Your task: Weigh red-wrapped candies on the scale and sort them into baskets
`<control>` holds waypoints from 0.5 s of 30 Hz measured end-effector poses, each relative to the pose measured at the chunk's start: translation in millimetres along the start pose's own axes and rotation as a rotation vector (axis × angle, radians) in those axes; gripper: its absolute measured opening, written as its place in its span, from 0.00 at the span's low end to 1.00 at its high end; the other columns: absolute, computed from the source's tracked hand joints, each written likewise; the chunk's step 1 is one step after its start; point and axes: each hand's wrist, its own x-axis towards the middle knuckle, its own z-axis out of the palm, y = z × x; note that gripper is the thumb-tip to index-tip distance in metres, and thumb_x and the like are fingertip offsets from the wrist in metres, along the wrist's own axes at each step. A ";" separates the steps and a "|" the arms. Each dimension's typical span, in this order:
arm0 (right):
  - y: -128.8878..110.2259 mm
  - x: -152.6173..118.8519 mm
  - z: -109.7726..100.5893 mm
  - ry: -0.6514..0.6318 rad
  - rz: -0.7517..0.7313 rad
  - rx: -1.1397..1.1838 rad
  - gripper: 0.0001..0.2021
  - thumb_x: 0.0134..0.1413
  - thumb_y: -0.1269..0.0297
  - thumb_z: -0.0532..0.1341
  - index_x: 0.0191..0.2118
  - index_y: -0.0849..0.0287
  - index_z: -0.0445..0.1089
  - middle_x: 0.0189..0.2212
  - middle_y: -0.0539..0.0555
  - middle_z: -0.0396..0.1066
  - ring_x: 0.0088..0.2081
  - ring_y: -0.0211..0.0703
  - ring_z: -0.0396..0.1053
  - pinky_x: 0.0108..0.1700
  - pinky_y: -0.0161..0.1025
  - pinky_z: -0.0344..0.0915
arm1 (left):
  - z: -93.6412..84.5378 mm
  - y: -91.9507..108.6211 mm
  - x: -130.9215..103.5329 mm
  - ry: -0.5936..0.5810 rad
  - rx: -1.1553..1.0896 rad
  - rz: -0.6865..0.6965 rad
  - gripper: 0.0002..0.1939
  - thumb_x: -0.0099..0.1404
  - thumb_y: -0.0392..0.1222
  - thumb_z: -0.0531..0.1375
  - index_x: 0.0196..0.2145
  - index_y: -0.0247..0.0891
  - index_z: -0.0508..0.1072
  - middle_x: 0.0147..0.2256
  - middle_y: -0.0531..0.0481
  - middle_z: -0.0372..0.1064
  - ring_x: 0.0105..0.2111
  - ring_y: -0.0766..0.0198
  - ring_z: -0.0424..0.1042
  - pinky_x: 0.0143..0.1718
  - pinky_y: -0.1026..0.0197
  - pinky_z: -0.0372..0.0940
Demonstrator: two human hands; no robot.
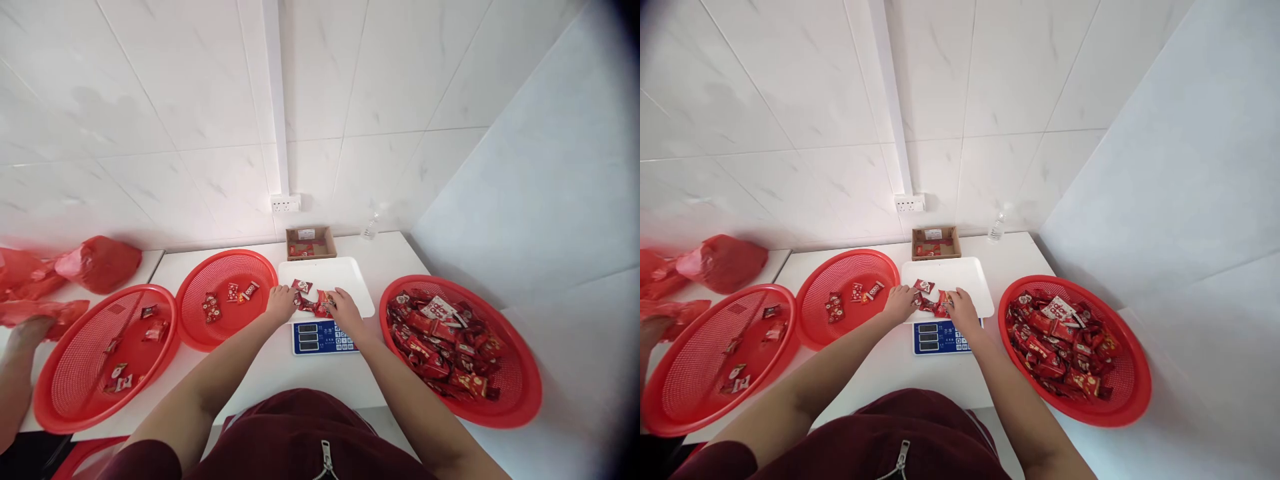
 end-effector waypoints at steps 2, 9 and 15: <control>-1.2 2.0 2.5 0.048 0.038 0.043 0.19 0.55 0.63 0.53 0.53 0.57 0.64 0.59 0.58 0.55 0.60 0.47 0.52 0.60 0.43 0.51 | -1.5 0.8 2.0 0.008 -0.067 -0.032 0.07 0.62 0.39 0.54 0.36 0.36 0.71 0.38 0.41 0.69 0.46 0.52 0.65 0.49 0.50 0.55; 4.5 3.2 0.9 0.301 -0.002 0.502 0.19 0.55 0.58 0.52 0.51 0.57 0.64 0.52 0.58 0.65 0.54 0.46 0.62 0.54 0.46 0.62 | -9.4 1.3 -27.7 0.079 -0.458 -0.154 0.08 0.62 0.44 0.54 0.35 0.37 0.67 0.34 0.48 0.69 0.35 0.62 0.68 0.36 0.60 0.62; 73.4 -27.3 -41.4 0.490 0.128 0.273 0.21 0.56 0.60 0.50 0.52 0.64 0.63 0.52 0.63 0.65 0.52 0.48 0.63 0.54 0.45 0.60 | -17.1 -9.9 -94.7 -0.081 -1.114 -0.380 0.16 0.57 0.51 0.57 0.37 0.36 0.66 0.34 0.46 0.72 0.27 0.67 0.69 0.31 0.62 0.64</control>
